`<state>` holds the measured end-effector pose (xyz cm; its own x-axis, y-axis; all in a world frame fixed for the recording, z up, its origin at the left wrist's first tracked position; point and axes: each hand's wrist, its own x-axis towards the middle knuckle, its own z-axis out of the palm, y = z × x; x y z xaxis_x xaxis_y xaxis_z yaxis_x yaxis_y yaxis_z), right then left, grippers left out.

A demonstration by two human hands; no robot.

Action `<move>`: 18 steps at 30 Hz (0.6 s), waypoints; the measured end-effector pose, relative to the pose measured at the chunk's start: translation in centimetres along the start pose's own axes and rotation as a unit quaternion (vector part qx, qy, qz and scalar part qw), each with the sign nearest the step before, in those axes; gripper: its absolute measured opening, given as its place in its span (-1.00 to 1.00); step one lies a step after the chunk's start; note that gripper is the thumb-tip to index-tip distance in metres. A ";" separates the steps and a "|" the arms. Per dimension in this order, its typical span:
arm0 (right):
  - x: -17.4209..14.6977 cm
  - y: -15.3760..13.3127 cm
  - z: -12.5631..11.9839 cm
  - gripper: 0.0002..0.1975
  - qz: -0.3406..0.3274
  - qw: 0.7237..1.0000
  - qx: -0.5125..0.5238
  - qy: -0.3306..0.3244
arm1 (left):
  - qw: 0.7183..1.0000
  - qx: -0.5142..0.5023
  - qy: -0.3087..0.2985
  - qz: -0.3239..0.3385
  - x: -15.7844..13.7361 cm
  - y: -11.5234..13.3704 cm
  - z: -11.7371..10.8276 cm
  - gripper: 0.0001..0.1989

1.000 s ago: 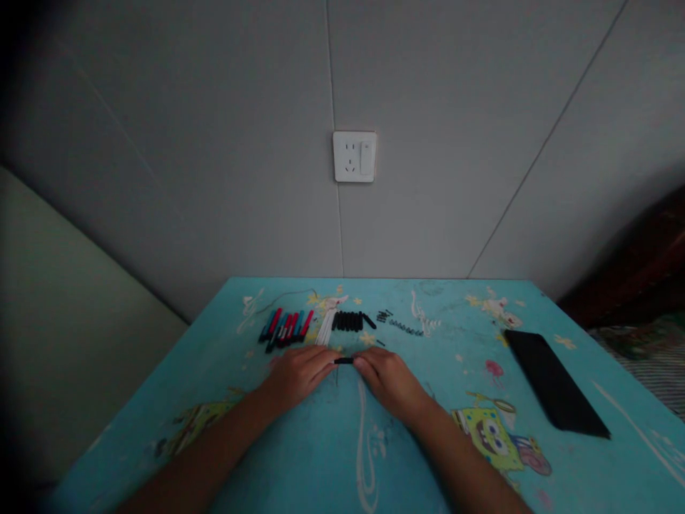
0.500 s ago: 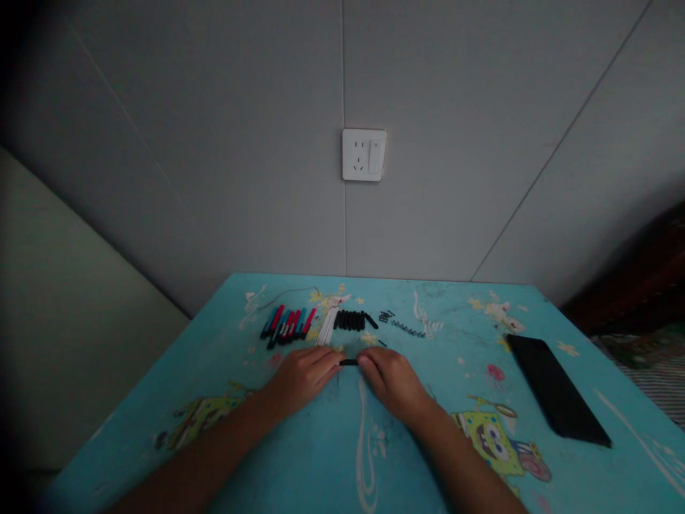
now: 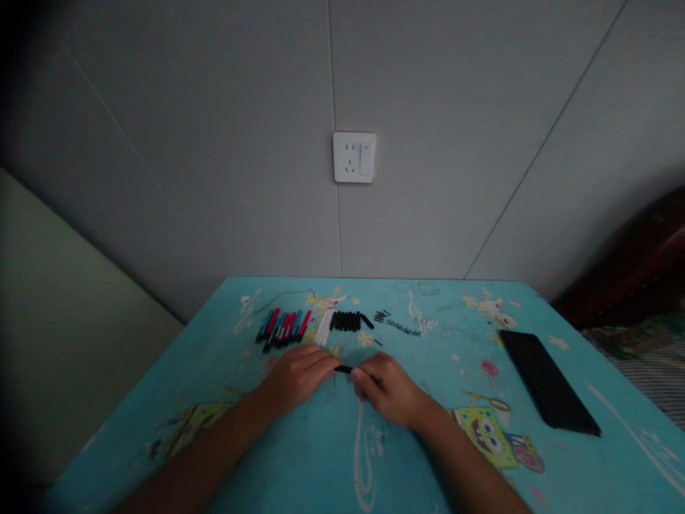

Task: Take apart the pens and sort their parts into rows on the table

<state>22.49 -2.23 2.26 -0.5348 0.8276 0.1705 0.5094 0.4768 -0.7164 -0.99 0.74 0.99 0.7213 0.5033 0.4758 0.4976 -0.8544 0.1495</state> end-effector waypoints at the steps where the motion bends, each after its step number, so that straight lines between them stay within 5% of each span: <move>1: -0.1 0.0 0.3 -0.50 0.014 1.000 0.026 -0.001 | 1.000 0.006 0.004 0.012 0.0 0.0 -0.2 -0.79; 6: 0.0 0.2 1.7 -0.40 0.071 0.995 0.073 0.019 | 0.999 0.014 0.029 0.038 -0.1 -0.3 -0.6 -0.74; 13: 0.5 -0.2 1.2 -0.61 -0.012 0.991 -0.053 0.121 | 0.999 0.004 0.046 0.005 -0.1 -0.4 0.1 -0.76; 18: 0.7 0.0 2.1 -0.48 0.088 0.986 0.037 0.138 | 0.998 -0.023 0.064 -0.005 0.0 -0.2 1.2 -0.76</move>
<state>20.70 -2.28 0.96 -0.2334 0.9497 0.2089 0.5220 0.3036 -0.7971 -0.47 1.04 -0.02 0.6469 0.4944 0.5806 0.4802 -0.8556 0.1934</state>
